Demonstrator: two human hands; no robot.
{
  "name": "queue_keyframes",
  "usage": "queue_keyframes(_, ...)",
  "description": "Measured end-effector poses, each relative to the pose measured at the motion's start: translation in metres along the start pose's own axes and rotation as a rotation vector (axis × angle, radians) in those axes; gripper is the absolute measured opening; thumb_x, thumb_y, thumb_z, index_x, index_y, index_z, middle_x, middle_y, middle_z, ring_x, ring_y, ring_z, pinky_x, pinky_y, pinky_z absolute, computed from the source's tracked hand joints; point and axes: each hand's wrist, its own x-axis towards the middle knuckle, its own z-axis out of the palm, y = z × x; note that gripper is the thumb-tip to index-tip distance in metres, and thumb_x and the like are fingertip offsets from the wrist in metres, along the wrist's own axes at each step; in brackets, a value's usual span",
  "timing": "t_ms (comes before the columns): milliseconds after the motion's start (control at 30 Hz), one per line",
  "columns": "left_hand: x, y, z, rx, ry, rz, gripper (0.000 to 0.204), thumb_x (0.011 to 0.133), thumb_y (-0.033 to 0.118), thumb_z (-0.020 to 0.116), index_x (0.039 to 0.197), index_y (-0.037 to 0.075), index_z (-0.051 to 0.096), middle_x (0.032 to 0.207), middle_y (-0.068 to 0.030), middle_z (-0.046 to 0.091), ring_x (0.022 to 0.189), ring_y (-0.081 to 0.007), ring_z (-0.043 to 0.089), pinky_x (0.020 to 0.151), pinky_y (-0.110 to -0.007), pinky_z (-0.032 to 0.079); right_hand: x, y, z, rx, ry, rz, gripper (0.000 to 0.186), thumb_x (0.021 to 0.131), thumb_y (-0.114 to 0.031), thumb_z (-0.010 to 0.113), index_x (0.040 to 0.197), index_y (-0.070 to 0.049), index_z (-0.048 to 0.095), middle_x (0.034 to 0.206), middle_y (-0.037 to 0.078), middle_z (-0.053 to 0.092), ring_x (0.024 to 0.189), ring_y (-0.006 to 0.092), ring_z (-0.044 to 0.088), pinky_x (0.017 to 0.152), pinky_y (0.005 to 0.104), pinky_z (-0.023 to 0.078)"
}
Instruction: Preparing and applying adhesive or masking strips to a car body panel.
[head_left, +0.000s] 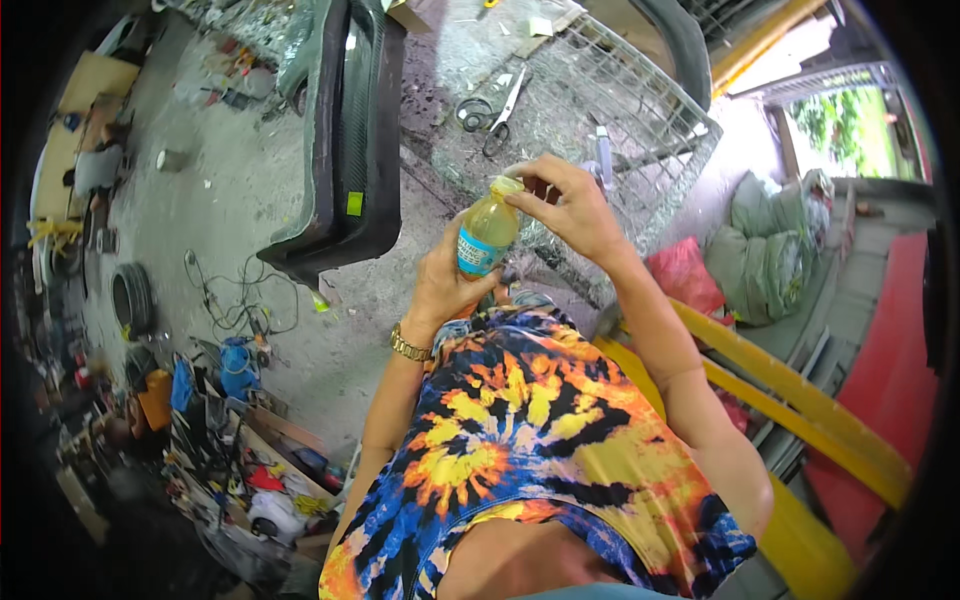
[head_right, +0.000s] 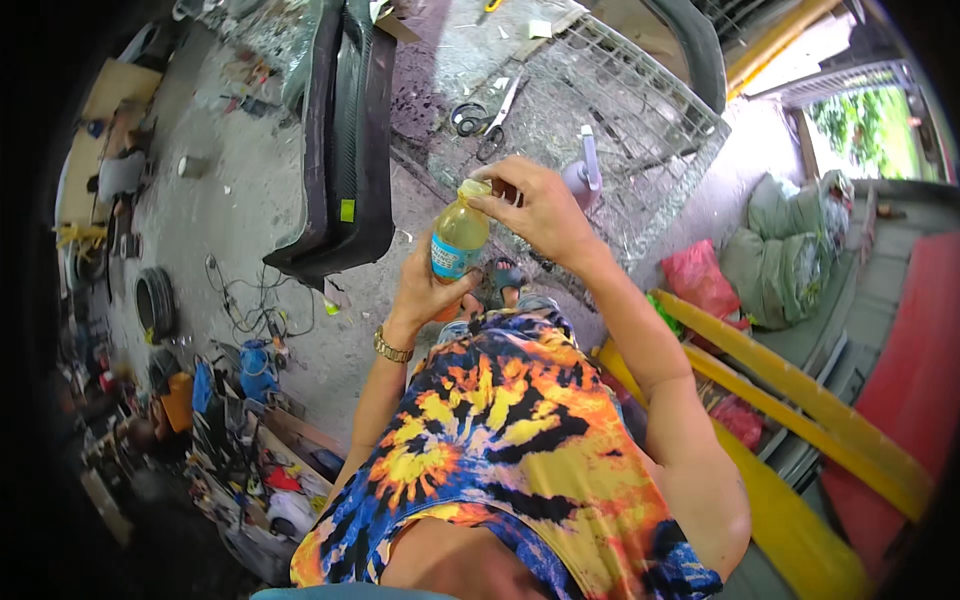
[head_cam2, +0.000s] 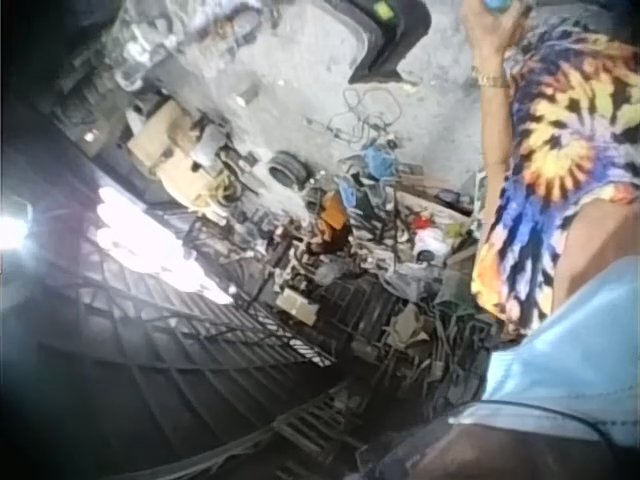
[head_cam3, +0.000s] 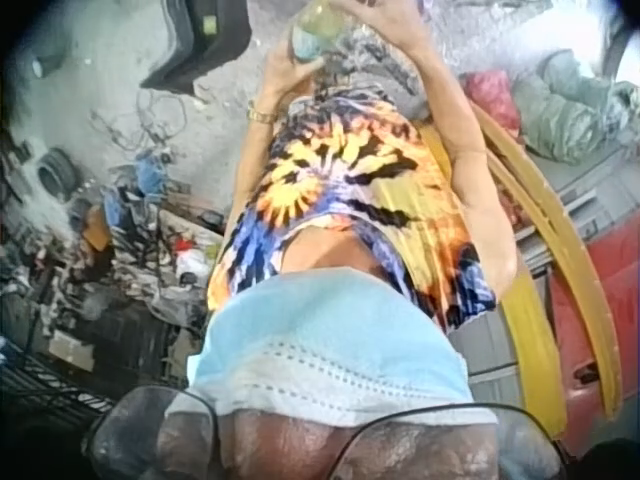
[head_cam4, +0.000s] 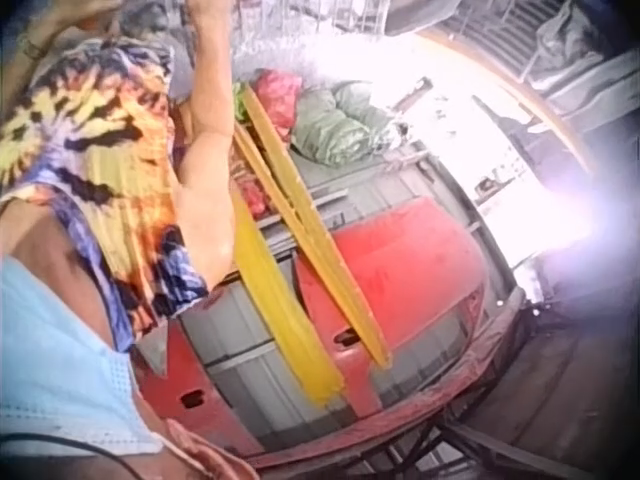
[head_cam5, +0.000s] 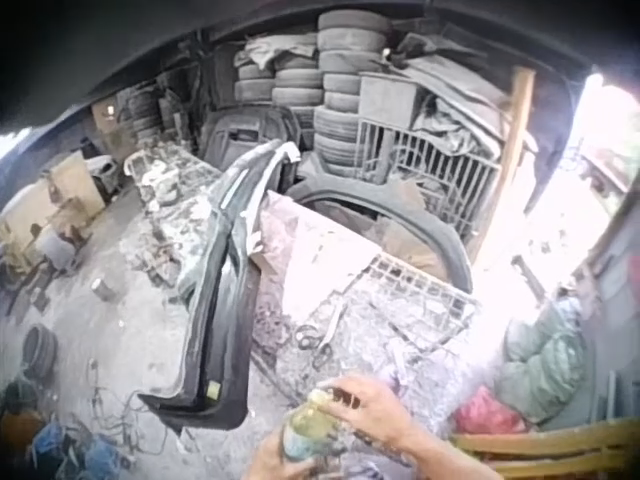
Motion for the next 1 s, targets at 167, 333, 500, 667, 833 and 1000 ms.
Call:
queue_keyframes(167, -0.012, 0.003, -0.023, 0.225, -0.026, 0.081, 0.081, 0.070, 0.027, 0.082, 0.138, 0.003, 0.044, 0.113, -0.0206, 0.066, 0.102, -0.0365, 0.066, 0.083, -0.042, 0.054, -0.002, -0.022, -0.005, -0.142, -0.152, 0.032, 0.027, 0.084, -0.025, 0.076, 0.096, -0.002, 0.067, 0.074, 0.003, 0.055, 0.066, 0.0106, 0.050, 0.061, 0.0267, 0.043)
queue_keyframes(333, -0.019, 0.000, -0.042, 0.086, -0.126, 0.105, 0.080, 0.070, 0.027, 0.083, 0.136, 0.002, 0.046, 0.116, -0.0202, 0.065, 0.104, -0.0354, 0.066, 0.086, -0.040, 0.054, -0.010, -0.040, 0.003, 0.043, -0.245, 0.007, 0.024, 0.087, -0.022, 0.073, 0.097, -0.001, 0.067, 0.079, 0.004, 0.060, 0.073, 0.0114, 0.056, 0.067, 0.0270, 0.046)
queue_keyframes(500, -0.024, -0.018, -0.056, -0.242, -0.195, -0.001, 0.079, 0.071, 0.015, 0.083, 0.138, 0.002, 0.043, 0.120, -0.0117, 0.062, 0.109, -0.0183, 0.060, 0.094, -0.035, 0.049, 0.001, -0.066, 0.013, 0.012, -0.294, -0.119, 0.027, 0.089, -0.020, 0.071, 0.109, -0.003, 0.065, 0.097, 0.006, 0.064, 0.089, 0.0120, 0.060, 0.076, 0.0283, 0.050)
queue_keyframes(667, -0.030, -0.033, -0.049, -0.376, -0.118, 0.028, 0.081, 0.068, 0.012, 0.084, 0.135, 0.005, 0.039, 0.119, -0.0085, 0.057, 0.108, -0.0202, 0.060, 0.094, -0.036, 0.049, 0.037, -0.050, 0.013, 0.904, 0.227, -0.164, 0.028, 0.095, -0.020, 0.065, 0.119, -0.007, 0.060, 0.105, 0.002, 0.064, 0.094, 0.0115, 0.060, 0.085, 0.0261, 0.050)
queue_keyframes(833, -0.051, -0.029, -0.050, -0.387, 0.079, -0.079, 0.073, 0.065, 0.010, 0.087, 0.124, 0.005, 0.044, 0.110, -0.0095, 0.061, 0.099, -0.0199, 0.064, 0.088, -0.035, 0.053, 0.145, 0.100, 0.038, 0.817, 0.502, 0.113, 0.019, 0.089, -0.015, 0.068, 0.106, -0.007, 0.063, 0.092, 0.001, 0.063, 0.083, 0.0115, 0.059, 0.073, 0.0265, 0.047)
queue_keyframes(1000, -0.037, -0.024, -0.048, -0.437, 0.116, -0.175, 0.076, 0.065, 0.007, 0.087, 0.126, 0.006, 0.042, 0.113, -0.0061, 0.059, 0.100, -0.0177, 0.063, 0.089, -0.035, 0.051, 0.226, 0.275, 0.084, 0.381, 0.424, 0.374, 0.029, 0.081, -0.008, 0.071, 0.106, 0.002, 0.061, 0.088, 0.009, 0.066, 0.077, 0.0168, 0.065, 0.067, 0.0293, 0.054)
